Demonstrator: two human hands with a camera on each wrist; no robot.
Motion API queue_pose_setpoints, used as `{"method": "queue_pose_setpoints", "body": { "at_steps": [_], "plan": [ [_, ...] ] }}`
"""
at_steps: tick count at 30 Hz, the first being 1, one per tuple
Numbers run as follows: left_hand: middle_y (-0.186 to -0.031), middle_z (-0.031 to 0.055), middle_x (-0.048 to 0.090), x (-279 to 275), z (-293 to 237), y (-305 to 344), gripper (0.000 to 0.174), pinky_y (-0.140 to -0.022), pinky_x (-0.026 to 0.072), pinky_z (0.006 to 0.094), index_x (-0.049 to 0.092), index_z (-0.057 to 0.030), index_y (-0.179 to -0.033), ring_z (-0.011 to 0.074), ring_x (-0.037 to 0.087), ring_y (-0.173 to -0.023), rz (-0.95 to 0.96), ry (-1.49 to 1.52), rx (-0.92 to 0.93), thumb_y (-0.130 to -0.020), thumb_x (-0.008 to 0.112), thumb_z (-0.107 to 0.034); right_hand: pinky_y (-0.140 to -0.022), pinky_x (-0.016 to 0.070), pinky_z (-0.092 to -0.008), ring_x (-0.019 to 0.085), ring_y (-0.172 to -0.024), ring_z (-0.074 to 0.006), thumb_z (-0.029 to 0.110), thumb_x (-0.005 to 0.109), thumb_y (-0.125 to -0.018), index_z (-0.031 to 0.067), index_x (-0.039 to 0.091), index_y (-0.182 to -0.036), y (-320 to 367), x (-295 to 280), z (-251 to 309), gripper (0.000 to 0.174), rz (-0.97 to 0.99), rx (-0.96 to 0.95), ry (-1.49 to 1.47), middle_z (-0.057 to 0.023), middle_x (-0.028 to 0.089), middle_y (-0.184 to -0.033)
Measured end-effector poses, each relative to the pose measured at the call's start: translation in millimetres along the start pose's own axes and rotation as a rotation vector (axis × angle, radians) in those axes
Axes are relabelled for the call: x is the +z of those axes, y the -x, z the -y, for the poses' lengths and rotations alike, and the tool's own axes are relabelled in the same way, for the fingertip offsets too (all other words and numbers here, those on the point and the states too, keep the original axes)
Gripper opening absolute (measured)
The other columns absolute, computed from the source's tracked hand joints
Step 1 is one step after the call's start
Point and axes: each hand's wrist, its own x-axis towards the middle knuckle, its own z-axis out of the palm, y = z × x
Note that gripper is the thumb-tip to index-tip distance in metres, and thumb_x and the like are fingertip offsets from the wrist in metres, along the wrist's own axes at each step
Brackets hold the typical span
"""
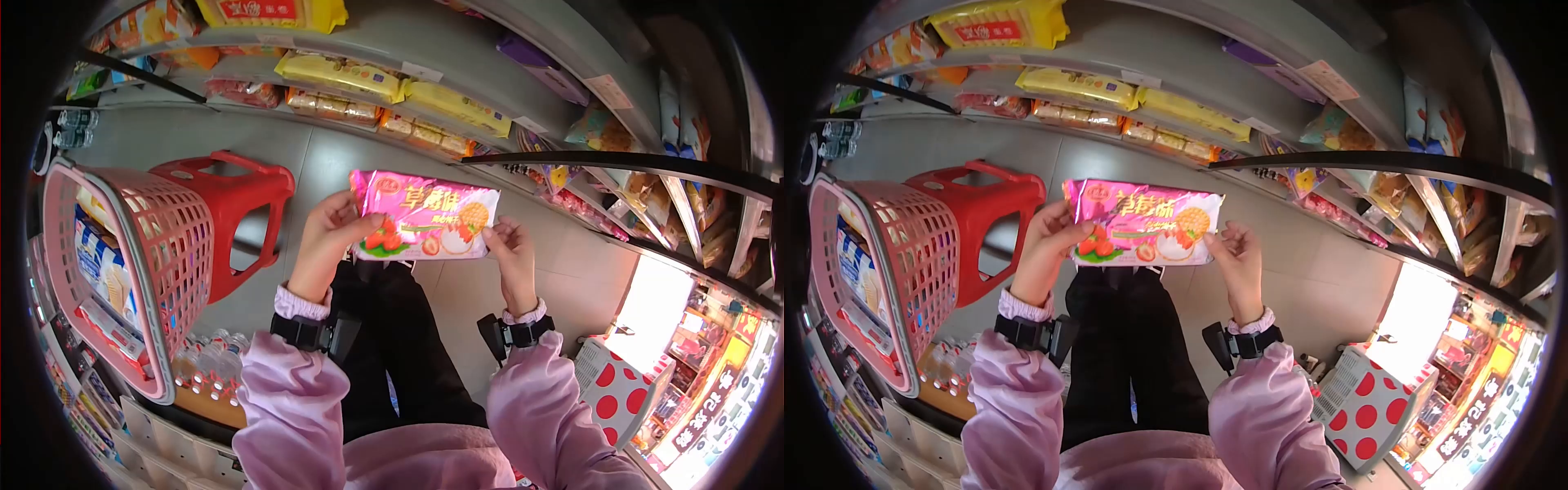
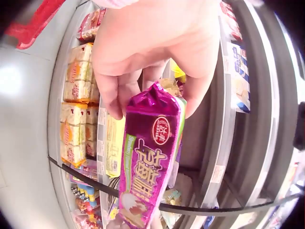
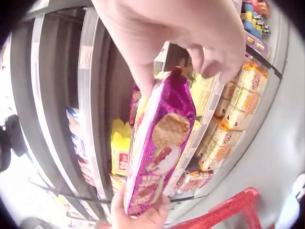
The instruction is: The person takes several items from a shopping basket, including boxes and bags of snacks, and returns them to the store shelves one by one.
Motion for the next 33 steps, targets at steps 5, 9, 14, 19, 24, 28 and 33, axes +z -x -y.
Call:
{"method": "queue_pose_setpoints", "body": {
  "at_steps": [5,9,14,19,24,28,33],
  "plan": [
    [-0.082,0.0025,0.062,6.0,-15.9,-27.0,0.021,-0.062,0.0418,0.0196,0.058,0.0005,-0.098,0.0066,0.056,-0.070,0.018,-0.109,0.035,-0.079,0.059,-0.008,-0.069,0.0419,-0.0197,0.052,-0.075,-0.0066,0.009,0.059,-0.082,-0.0035,0.055,-0.103,-11.5,2.0,35.9,0.025,0.019,-0.051,-0.011,-0.0035,0.059,-0.087],
    [-0.080,-0.0002,0.061,20.5,-43.8,-41.4,0.023,-0.052,0.0359,0.0172,0.058,-0.0026,-0.098,0.0039,0.053,-0.068,0.047,-0.135,0.064,-0.078,0.061,-0.013,-0.068,0.0416,-0.0197,0.052,-0.075,-0.0070,0.009,0.058,-0.083,-0.0034,0.056,-0.103,-22.3,-0.9,72.7,0.024,0.019,-0.114,0.056,-0.0029,0.060,-0.085],
    [-0.076,-0.0024,0.060,25.9,-56.0,-59.4,0.023,-0.049,0.0343,0.0144,0.060,-0.0038,-0.094,0.0008,0.051,-0.064,0.099,0.006,0.140,-0.076,0.065,-0.016,-0.076,0.0412,-0.0218,0.054,-0.083,-0.0087,0.011,0.053,-0.087,-0.0045,0.054,-0.105,-42.3,-10.0,81.3,0.024,0.082,-0.083,-0.001,-0.0048,0.059,-0.095],
    [-0.075,0.0022,0.060,22.7,-45.6,-74.6,0.031,-0.056,0.0424,0.0180,0.056,0.0013,-0.099,0.0051,0.055,-0.066,0.049,0.026,0.168,-0.074,0.067,-0.014,-0.076,0.0415,-0.0229,0.055,-0.083,-0.0098,0.011,0.053,-0.087,-0.0015,0.056,-0.099,-47.8,-1.1,85.0,0.018,0.098,-0.022,-0.135,-0.0053,0.060,-0.094],
    [-0.070,0.0055,0.058,19.4,-52.1,-84.1,0.034,-0.053,0.0437,0.0227,0.052,0.0047,-0.100,0.0086,0.056,-0.065,-0.034,0.023,0.305,-0.072,0.065,-0.011,-0.071,0.0416,-0.0214,0.054,-0.077,-0.0081,0.008,0.055,-0.085,-0.0012,0.058,-0.096,-63.1,5.1,90.6,0.015,0.087,-0.071,-0.138,-0.0040,0.061,-0.088],
    [-0.073,0.0116,0.061,10.8,-66.5,-122.8,0.023,-0.058,0.0457,0.0299,0.060,-0.0005,-0.087,0.0222,0.058,-0.063,-0.102,-0.265,0.541,-0.068,0.065,-0.013,-0.063,0.0394,-0.0194,0.051,-0.067,-0.0060,0.008,0.059,-0.083,0.0002,0.060,-0.091,-84.0,19.5,107.7,0.012,0.041,-0.171,-0.088,-0.0009,0.060,-0.078],
    [-0.084,0.0157,0.061,10.3,-108.5,-147.4,0.021,-0.069,0.0457,0.0325,0.062,-0.0004,-0.089,0.0255,0.057,-0.076,-0.388,-0.902,0.752,-0.071,0.063,-0.011,-0.061,0.0378,-0.0196,0.051,-0.067,-0.0066,0.010,0.062,-0.081,0.0018,0.060,-0.089,-117.5,41.1,129.8,0.011,-0.043,-0.203,-0.138,-0.0003,0.059,-0.077]
  ]
}}
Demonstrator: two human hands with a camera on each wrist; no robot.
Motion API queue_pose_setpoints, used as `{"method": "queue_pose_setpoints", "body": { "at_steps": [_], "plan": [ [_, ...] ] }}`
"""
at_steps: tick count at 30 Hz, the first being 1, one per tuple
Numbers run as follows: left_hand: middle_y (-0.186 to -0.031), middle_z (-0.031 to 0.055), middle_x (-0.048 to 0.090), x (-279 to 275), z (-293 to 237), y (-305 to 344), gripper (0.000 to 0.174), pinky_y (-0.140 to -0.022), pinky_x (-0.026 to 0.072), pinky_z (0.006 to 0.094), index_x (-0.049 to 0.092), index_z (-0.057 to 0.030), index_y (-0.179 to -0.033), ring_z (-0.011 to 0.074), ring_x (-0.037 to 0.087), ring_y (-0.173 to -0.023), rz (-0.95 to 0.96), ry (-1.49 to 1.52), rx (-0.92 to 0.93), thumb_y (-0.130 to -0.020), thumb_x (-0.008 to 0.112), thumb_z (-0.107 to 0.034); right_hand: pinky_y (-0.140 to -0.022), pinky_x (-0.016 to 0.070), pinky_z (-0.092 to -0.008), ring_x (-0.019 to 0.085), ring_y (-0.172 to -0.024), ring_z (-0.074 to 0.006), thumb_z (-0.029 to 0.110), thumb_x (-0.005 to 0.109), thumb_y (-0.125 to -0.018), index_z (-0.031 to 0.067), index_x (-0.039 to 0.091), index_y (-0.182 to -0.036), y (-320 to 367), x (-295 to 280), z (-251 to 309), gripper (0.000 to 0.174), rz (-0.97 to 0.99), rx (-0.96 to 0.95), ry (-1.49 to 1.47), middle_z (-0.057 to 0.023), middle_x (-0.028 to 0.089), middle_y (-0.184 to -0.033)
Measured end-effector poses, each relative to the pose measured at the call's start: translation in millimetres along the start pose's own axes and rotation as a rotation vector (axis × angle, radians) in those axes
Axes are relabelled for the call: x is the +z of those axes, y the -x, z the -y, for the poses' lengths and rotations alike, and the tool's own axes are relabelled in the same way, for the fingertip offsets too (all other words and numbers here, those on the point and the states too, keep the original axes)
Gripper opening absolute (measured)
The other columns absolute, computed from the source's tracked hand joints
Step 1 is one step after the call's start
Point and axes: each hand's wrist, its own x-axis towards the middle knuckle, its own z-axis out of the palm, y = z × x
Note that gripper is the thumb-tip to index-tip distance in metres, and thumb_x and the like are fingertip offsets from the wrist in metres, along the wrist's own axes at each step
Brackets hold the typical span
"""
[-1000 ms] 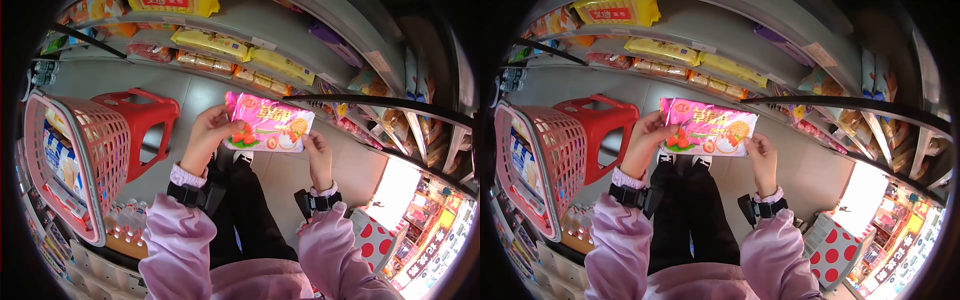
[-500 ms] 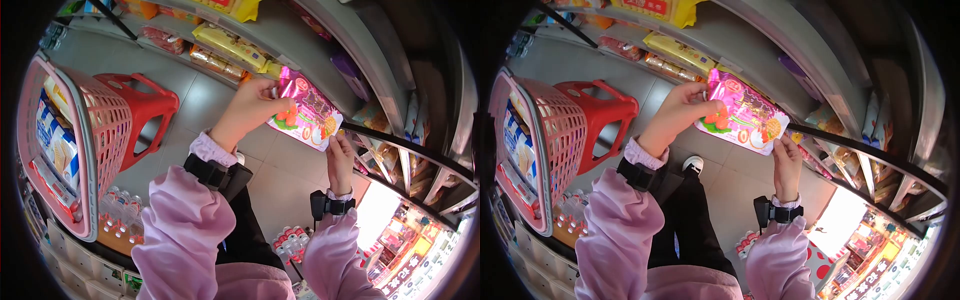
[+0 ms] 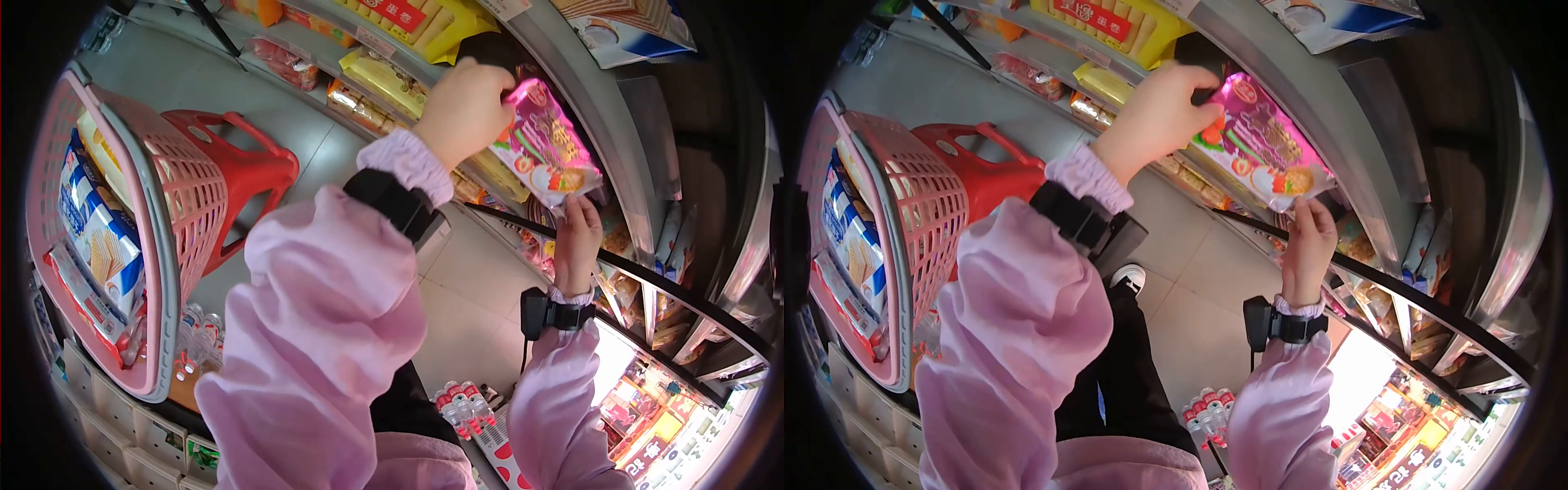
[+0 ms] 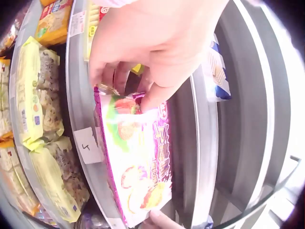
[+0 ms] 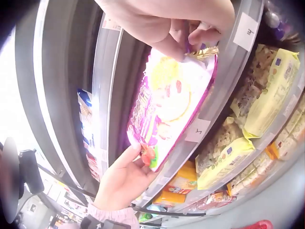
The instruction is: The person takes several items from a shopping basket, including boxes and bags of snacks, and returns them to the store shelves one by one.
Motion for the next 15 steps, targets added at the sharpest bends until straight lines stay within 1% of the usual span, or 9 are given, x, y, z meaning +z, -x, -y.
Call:
{"method": "queue_pose_setpoints", "body": {
  "at_steps": [1,4,5,8,11,14,15],
  "plan": [
    [-0.082,0.0169,0.060,6.8,7.9,-7.9,0.016,-0.072,0.0445,0.0376,0.063,-0.0032,-0.083,0.0311,0.054,-0.081,-0.038,-0.001,0.011,-0.071,0.061,-0.014,-0.063,0.0386,-0.0214,0.052,-0.071,-0.0072,0.010,0.062,-0.081,0.0021,0.060,-0.090,-7.5,1.8,0.9,0.012,0.025,-0.022,-0.004,-0.0009,0.060,-0.081],
    [-0.077,0.0133,0.061,11.5,17.1,-23.8,0.015,-0.072,0.0444,0.0387,0.062,-0.0031,-0.079,0.0289,0.055,-0.083,0.011,-0.055,-0.055,-0.073,0.058,-0.016,-0.066,0.0398,-0.0233,0.052,-0.078,-0.0082,0.009,0.061,-0.081,0.0025,0.060,-0.093,-21.1,16.1,4.0,0.014,0.001,-0.029,-0.031,-0.0016,0.060,-0.087],
    [-0.073,0.0108,0.061,10.9,15.4,-25.8,0.014,-0.072,0.0442,0.0409,0.061,-0.0040,-0.078,0.0282,0.055,-0.085,-0.015,-0.077,-0.055,-0.075,0.055,-0.016,-0.073,0.0411,-0.0254,0.053,-0.085,-0.0105,0.006,0.059,-0.081,0.0016,0.058,-0.100,-23.9,20.4,5.6,0.019,0.044,-0.040,-0.061,-0.0038,0.059,-0.093],
    [-0.075,0.0129,0.061,15.3,9.3,-34.9,0.014,-0.069,0.0452,0.0430,0.061,-0.0040,-0.082,0.0288,0.055,-0.085,-0.093,-0.144,-0.140,-0.074,0.055,-0.014,-0.079,0.0413,-0.0275,0.054,-0.088,-0.0131,0.002,0.057,-0.080,-0.0002,0.054,-0.108,-32.7,36.1,10.3,0.028,0.086,-0.111,-0.045,-0.0066,0.058,-0.101],
    [-0.080,0.0164,0.060,25.6,8.8,-38.7,0.016,-0.067,0.0466,0.0442,0.060,-0.0037,-0.085,0.0312,0.055,-0.088,-0.100,-0.244,-0.138,-0.072,0.056,-0.013,-0.086,0.0399,-0.0295,0.052,-0.093,-0.0147,-0.002,0.054,-0.080,-0.0022,0.048,-0.114,-39.7,44.4,12.5,0.035,0.143,-0.108,0.016,-0.0085,0.054,-0.109],
    [-0.087,0.0215,0.054,31.7,5.7,-32.9,0.031,-0.064,0.0504,0.0376,0.051,0.0073,-0.091,0.0339,0.056,-0.082,-0.028,-0.216,0.018,-0.064,0.059,-0.005,-0.091,0.0374,-0.0303,0.049,-0.101,-0.0146,-0.005,0.052,-0.079,-0.0031,0.045,-0.116,-43.9,46.7,4.4,0.037,0.190,-0.106,0.003,-0.0091,0.051,-0.113],
    [-0.089,0.0225,0.053,35.8,5.8,-33.5,0.033,-0.066,0.0503,0.0374,0.050,0.0089,-0.092,0.0342,0.056,-0.082,-0.048,-0.207,-0.001,-0.064,0.060,-0.005,-0.093,0.0360,-0.0309,0.047,-0.103,-0.0147,-0.006,0.051,-0.079,-0.0032,0.044,-0.116,-43.1,48.2,4.8,0.038,0.187,-0.098,0.005,-0.0093,0.050,-0.114]
  ]
}}
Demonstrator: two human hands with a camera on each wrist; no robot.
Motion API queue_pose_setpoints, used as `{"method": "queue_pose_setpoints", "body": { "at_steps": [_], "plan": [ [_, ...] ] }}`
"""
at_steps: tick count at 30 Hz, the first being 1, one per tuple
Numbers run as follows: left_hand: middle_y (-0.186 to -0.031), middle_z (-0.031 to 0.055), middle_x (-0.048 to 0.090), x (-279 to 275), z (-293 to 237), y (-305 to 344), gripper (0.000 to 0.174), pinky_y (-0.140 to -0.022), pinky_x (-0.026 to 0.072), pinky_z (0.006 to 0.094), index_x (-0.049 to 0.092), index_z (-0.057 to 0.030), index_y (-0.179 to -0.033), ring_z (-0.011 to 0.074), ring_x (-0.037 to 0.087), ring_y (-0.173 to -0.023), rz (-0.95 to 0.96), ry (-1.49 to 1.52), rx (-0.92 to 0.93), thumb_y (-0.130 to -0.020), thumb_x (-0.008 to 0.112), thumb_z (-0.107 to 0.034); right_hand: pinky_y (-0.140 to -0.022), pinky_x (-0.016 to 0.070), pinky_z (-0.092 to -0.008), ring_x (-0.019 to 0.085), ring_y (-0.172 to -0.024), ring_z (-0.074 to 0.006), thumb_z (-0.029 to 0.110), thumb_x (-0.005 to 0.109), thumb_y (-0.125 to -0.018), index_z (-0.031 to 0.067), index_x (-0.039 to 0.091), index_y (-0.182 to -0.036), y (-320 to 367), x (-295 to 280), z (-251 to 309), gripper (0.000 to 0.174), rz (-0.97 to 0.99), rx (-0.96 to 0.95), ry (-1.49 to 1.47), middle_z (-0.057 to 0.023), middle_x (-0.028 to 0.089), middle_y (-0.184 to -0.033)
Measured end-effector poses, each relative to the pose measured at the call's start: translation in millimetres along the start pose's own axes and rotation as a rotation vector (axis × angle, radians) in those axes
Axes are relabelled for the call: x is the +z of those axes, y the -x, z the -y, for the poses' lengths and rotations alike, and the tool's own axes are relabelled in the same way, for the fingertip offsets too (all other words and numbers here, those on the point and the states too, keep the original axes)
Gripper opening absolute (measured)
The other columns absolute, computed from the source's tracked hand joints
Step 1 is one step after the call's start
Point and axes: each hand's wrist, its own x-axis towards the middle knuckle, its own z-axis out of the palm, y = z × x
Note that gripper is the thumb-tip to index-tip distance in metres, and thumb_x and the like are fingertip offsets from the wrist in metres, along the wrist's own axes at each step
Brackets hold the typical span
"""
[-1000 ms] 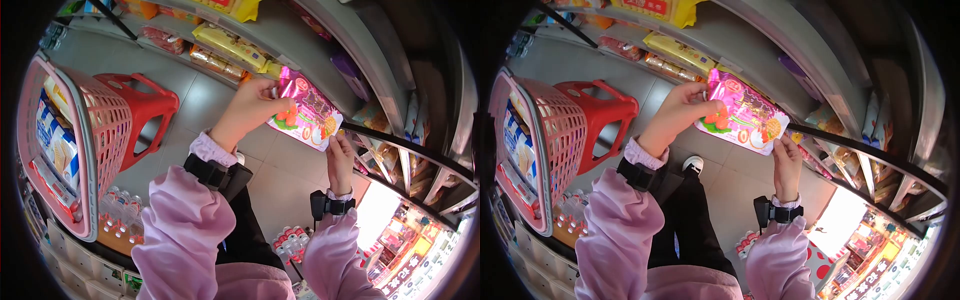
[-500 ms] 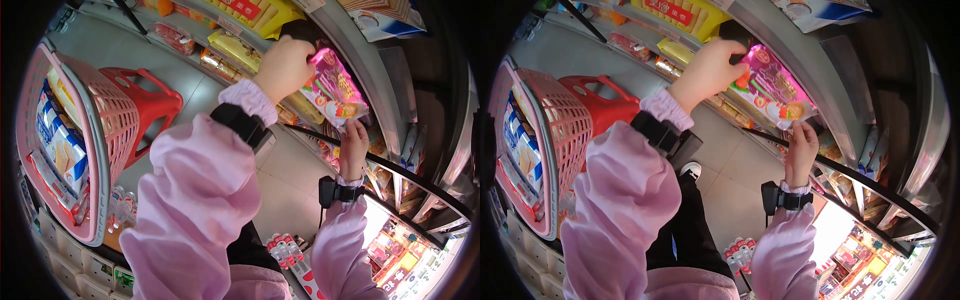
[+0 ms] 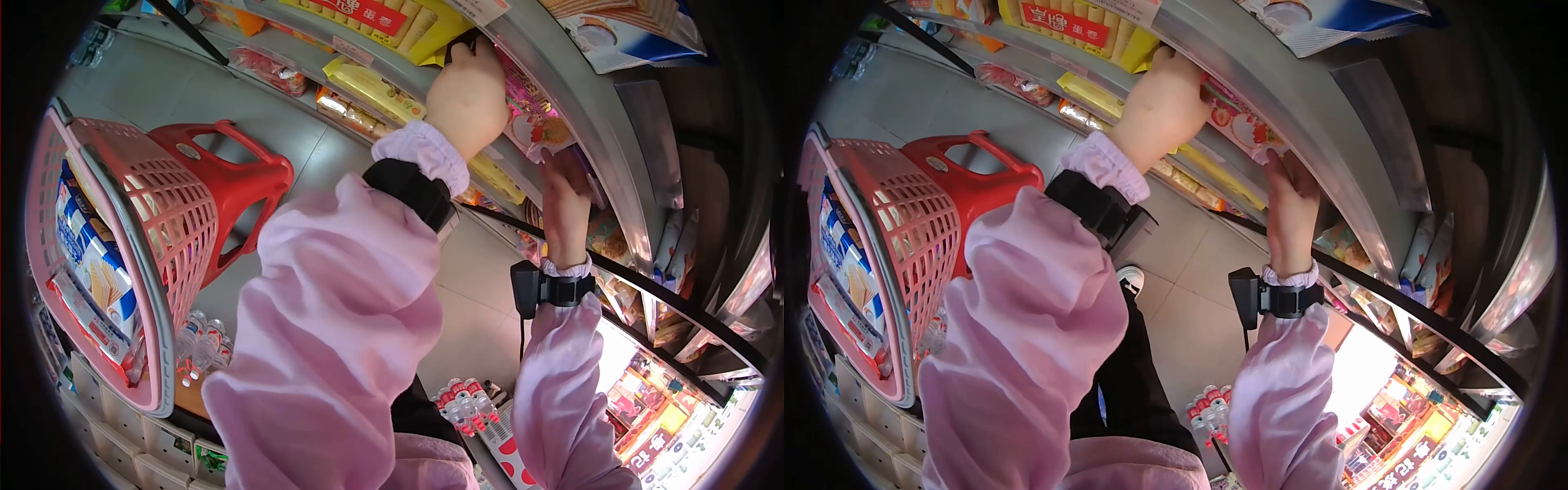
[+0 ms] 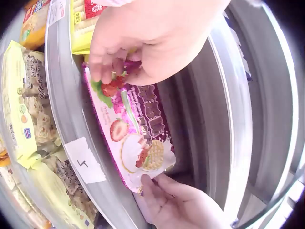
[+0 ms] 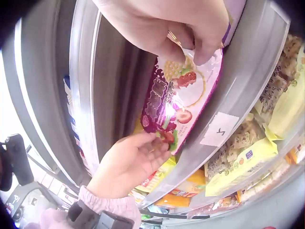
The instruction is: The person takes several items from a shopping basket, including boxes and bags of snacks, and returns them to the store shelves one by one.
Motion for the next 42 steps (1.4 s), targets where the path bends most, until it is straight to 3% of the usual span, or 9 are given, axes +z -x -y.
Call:
{"method": "queue_pose_setpoints", "body": {
  "at_steps": [5,11,14,17,23,24,27,36,42],
  "plan": [
    [-0.096,0.0281,0.048,17.9,3.4,-6.8,0.046,-0.073,0.0492,0.0369,0.042,0.0140,-0.099,0.0367,0.055,-0.083,-0.041,-0.017,0.046,-0.062,0.062,-0.004,-0.100,0.0288,-0.0319,0.039,-0.119,-0.0251,-0.004,0.048,-0.081,-0.0049,0.036,-0.123,-3.2,1.6,-6.6,0.045,0.082,-0.038,0.034,-0.0138,0.040,-0.127],
    [-0.097,0.0271,0.049,15.7,1.1,-5.9,0.053,-0.074,0.0481,0.0394,0.037,0.0121,-0.108,0.0399,0.053,-0.086,0.010,0.117,-0.108,-0.064,0.063,-0.005,-0.100,0.0274,-0.0309,0.039,-0.119,-0.0246,-0.006,0.046,-0.081,-0.0058,0.033,-0.126,-6.3,19.7,-3.4,0.047,0.129,-0.068,-0.094,-0.0141,0.035,-0.130],
    [-0.094,0.0233,0.055,14.8,-5.7,7.1,0.042,-0.077,0.0444,0.0431,0.049,0.0022,-0.106,0.0423,0.048,-0.091,-0.157,0.226,-0.045,-0.066,0.060,-0.008,-0.098,0.0298,-0.0298,0.041,-0.117,-0.0227,-0.003,0.048,-0.082,-0.0063,0.033,-0.126,-1.9,13.3,-1.4,0.047,0.088,0.002,-0.108,-0.0146,0.035,-0.130],
    [-0.099,0.0284,0.049,9.2,-12.6,22.8,0.053,-0.078,0.0437,0.0437,0.036,0.0061,-0.117,0.0441,0.047,-0.092,-0.057,0.239,-0.100,-0.070,0.056,-0.006,-0.095,0.0343,-0.0287,0.043,-0.116,-0.0210,0.002,0.052,-0.083,-0.0060,0.033,-0.126,3.3,3.2,0.5,0.048,0.138,-0.116,0.204,-0.0147,0.035,-0.131],
    [-0.107,0.0227,0.046,-3.8,-31.1,85.0,0.055,-0.077,0.0460,0.0358,0.030,0.0036,-0.125,0.0343,0.053,-0.090,-0.047,0.396,-0.085,-0.074,0.050,0.002,-0.088,0.0414,-0.0286,0.052,-0.104,-0.0189,0.001,0.050,-0.083,-0.0049,0.037,-0.123,66.3,-7.1,6.1,0.043,0.004,0.067,0.121,-0.0145,0.043,-0.124],
    [-0.107,0.0193,0.048,-5.6,-33.8,100.1,0.054,-0.077,0.0459,0.0317,0.032,0.0024,-0.125,0.0283,0.054,-0.088,-0.040,0.375,-0.105,-0.074,0.049,0.004,-0.087,0.0424,-0.0282,0.054,-0.100,-0.0180,0.001,0.050,-0.083,-0.0044,0.039,-0.122,77.2,-6.0,4.4,0.041,0.012,0.069,0.089,-0.0134,0.045,-0.121],
    [-0.104,0.0242,0.045,-8.8,-35.1,149.1,0.047,-0.074,0.0442,0.0414,0.036,0.0018,-0.118,0.0413,0.050,-0.089,0.036,0.472,-0.236,-0.073,0.047,0.003,-0.081,0.0439,-0.0256,0.056,-0.092,-0.0147,-0.002,0.049,-0.081,-0.0035,0.043,-0.116,112.6,-10.8,-11.1,0.035,0.121,0.160,0.103,-0.0105,0.049,-0.117],
    [-0.091,0.0153,0.057,-42.1,-25.5,283.0,0.032,-0.065,0.0467,0.0361,0.050,-0.0033,-0.107,0.0299,0.057,-0.074,0.207,0.398,-0.513,-0.075,0.051,0.000,-0.076,0.0454,-0.0249,0.057,-0.085,-0.0140,-0.007,0.047,-0.080,0.0010,0.047,-0.111,200.3,11.2,-39.9,0.032,0.466,0.449,0.027,-0.0081,0.054,-0.104],
    [-0.083,0.0120,0.058,-92.3,-29.5,328.0,0.026,-0.064,0.0458,0.0285,0.053,-0.0007,-0.101,0.0206,0.058,-0.072,0.213,0.381,-0.675,-0.075,0.051,0.001,-0.073,0.0457,-0.0236,0.057,-0.082,-0.0126,-0.001,0.049,-0.082,0.0006,0.050,-0.106,222.7,29.5,-17.3,0.024,0.629,0.332,0.108,-0.0066,0.057,-0.098]
  ]
}}
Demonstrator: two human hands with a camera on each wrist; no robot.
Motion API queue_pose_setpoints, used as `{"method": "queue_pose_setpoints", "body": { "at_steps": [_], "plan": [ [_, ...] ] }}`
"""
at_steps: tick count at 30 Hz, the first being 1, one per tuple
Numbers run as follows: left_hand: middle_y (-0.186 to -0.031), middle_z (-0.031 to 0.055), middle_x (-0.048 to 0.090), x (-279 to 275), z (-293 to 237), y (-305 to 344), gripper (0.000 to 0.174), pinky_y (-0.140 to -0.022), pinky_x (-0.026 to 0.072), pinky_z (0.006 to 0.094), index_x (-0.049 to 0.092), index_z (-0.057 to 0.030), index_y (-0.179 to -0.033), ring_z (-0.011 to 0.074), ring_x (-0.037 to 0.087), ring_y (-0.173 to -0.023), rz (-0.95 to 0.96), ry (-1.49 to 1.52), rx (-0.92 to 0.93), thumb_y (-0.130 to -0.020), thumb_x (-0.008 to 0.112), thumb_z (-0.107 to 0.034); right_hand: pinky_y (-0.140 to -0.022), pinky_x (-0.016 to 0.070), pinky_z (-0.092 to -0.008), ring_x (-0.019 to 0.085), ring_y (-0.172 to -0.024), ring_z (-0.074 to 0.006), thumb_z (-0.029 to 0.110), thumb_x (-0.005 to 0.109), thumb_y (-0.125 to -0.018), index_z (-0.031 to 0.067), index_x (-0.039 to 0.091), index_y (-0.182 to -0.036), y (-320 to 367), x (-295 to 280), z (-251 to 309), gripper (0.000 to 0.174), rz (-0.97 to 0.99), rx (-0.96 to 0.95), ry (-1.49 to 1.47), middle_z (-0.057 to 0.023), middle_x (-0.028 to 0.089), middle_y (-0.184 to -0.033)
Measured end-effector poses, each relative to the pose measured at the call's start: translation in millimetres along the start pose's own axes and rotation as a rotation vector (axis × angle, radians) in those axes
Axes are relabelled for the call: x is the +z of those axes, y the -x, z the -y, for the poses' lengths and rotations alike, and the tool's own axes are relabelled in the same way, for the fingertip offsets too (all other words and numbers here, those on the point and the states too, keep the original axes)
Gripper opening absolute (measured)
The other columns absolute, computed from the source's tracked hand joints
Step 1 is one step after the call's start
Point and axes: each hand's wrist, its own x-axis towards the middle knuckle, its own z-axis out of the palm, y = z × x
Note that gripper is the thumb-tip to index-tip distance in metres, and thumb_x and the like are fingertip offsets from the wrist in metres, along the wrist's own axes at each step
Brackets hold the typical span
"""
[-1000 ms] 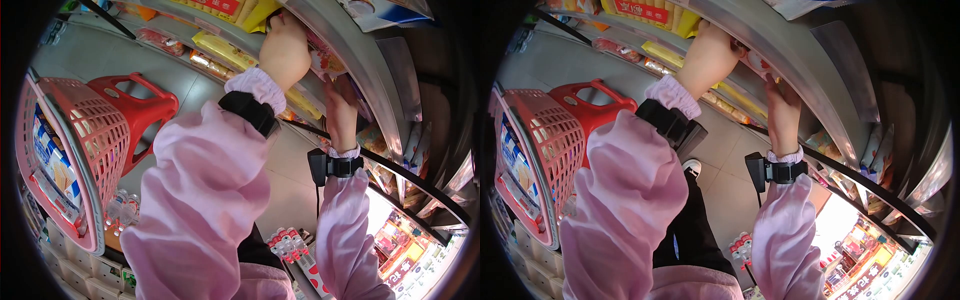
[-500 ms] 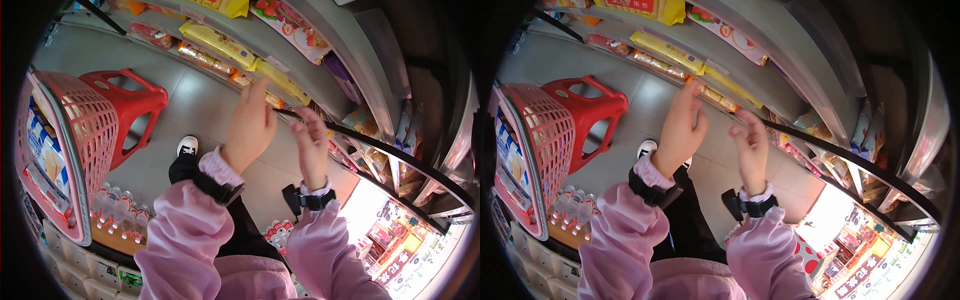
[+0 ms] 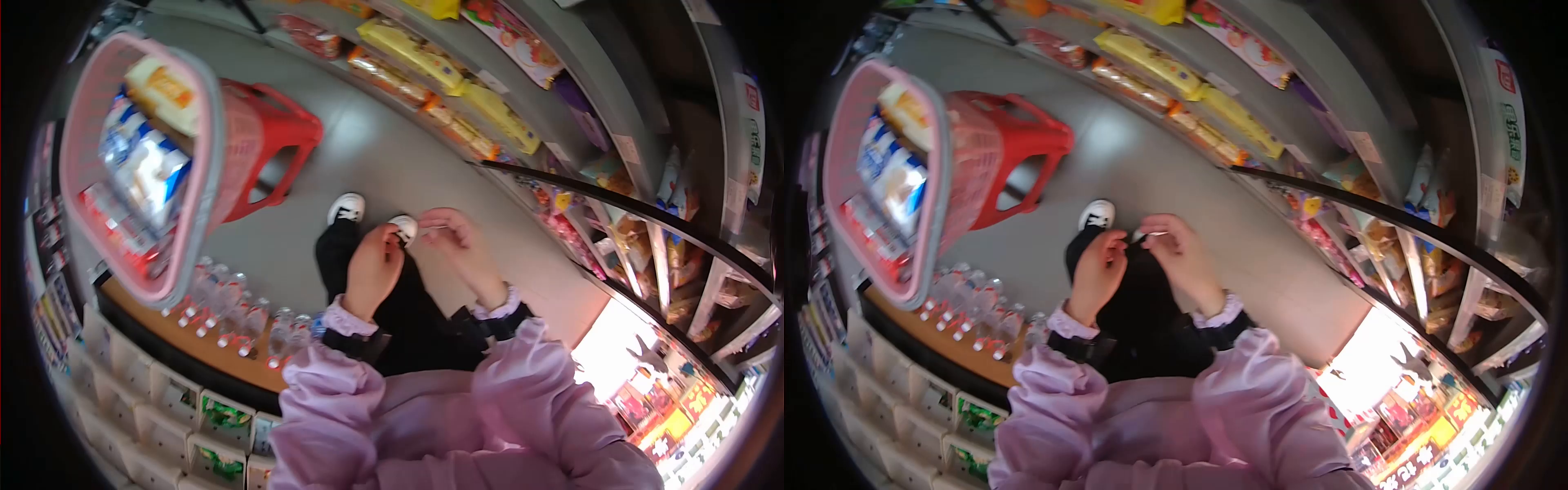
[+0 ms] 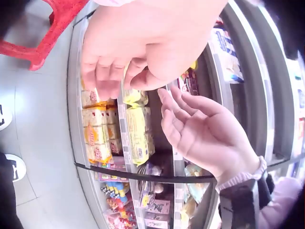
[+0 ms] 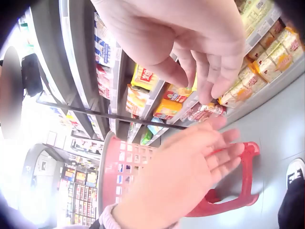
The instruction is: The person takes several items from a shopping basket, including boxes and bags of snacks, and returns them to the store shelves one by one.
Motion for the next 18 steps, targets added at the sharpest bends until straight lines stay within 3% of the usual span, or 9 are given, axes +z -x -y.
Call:
{"method": "queue_pose_setpoints", "body": {
  "at_steps": [1,2,7,9,16,17,18],
  "plan": [
    [-0.086,0.0100,0.058,-9.0,-6.8,8.1,0.029,-0.067,0.0458,0.0244,0.051,0.0000,-0.104,0.0151,0.058,-0.076,0.026,-0.030,-0.034,-0.076,0.050,0.003,-0.072,0.0456,-0.0231,0.057,-0.082,-0.0121,0.001,0.049,-0.083,0.0007,0.051,-0.106,3.0,3.9,9.0,0.023,0.008,-0.006,0.004,-0.0061,0.058,-0.096],
    [-0.086,0.0100,0.058,-16.4,-13.1,15.5,0.028,-0.068,0.0460,0.0245,0.052,0.0005,-0.104,0.0153,0.058,-0.077,0.027,-0.034,-0.036,-0.076,0.050,0.003,-0.072,0.0454,-0.0231,0.058,-0.083,-0.0124,0.001,0.049,-0.083,0.0012,0.051,-0.107,6.7,9.0,25.6,0.024,0.020,0.052,0.001,-0.0060,0.058,-0.097],
    [-0.086,0.0109,0.058,-48.8,-47.2,46.5,0.024,-0.070,0.0458,0.0243,0.052,0.0038,-0.102,0.0166,0.059,-0.081,-0.019,0.025,0.012,-0.078,0.049,0.003,-0.073,0.0457,-0.0237,0.057,-0.086,-0.0124,0.002,0.049,-0.084,-0.0005,0.050,-0.108,10.9,23.8,52.2,0.024,0.120,-0.022,0.005,-0.0077,0.058,-0.099],
    [-0.084,0.0148,0.057,-62.4,-59.5,53.3,0.022,-0.062,0.0453,0.0317,0.055,-0.0009,-0.097,0.0277,0.058,-0.070,-0.126,0.068,0.069,-0.075,0.053,-0.001,-0.074,0.0453,-0.0236,0.057,-0.086,-0.0125,0.001,0.048,-0.084,-0.0008,0.050,-0.107,13.7,32.9,67.2,0.023,0.155,0.002,0.007,-0.0080,0.058,-0.099],
    [-0.088,0.0111,0.060,-130.3,-100.3,69.2,0.021,-0.069,0.0459,0.0234,0.052,0.0031,-0.103,0.0139,0.059,-0.081,-0.172,0.303,0.039,-0.082,0.048,0.002,-0.076,0.0446,-0.0236,0.056,-0.086,-0.0124,0.000,0.048,-0.085,0.0000,0.051,-0.105,26.1,75.5,95.6,0.020,0.211,0.014,-0.006,-0.0077,0.059,-0.097],
    [-0.094,0.0100,0.058,-142.0,-99.8,70.0,0.021,-0.078,0.0458,0.0265,0.052,0.0034,-0.105,0.0156,0.058,-0.084,-0.172,0.373,0.057,-0.086,0.045,-0.001,-0.077,0.0446,-0.0238,0.056,-0.087,-0.0125,0.000,0.048,-0.085,0.0002,0.051,-0.105,25.5,82.6,99.8,0.021,0.230,-0.008,-0.012,-0.0077,0.059,-0.097],
    [-0.092,0.0097,0.059,-157.2,-105.3,70.8,0.020,-0.077,0.0457,0.0267,0.052,0.0032,-0.105,0.0155,0.058,-0.083,-0.202,0.432,0.073,-0.086,0.044,-0.001,-0.077,0.0446,-0.0240,0.057,-0.087,-0.0127,0.000,0.048,-0.085,0.0004,0.051,-0.105,25.6,90.2,104.7,0.021,0.245,-0.029,-0.019,-0.0077,0.059,-0.097]
  ]
}}
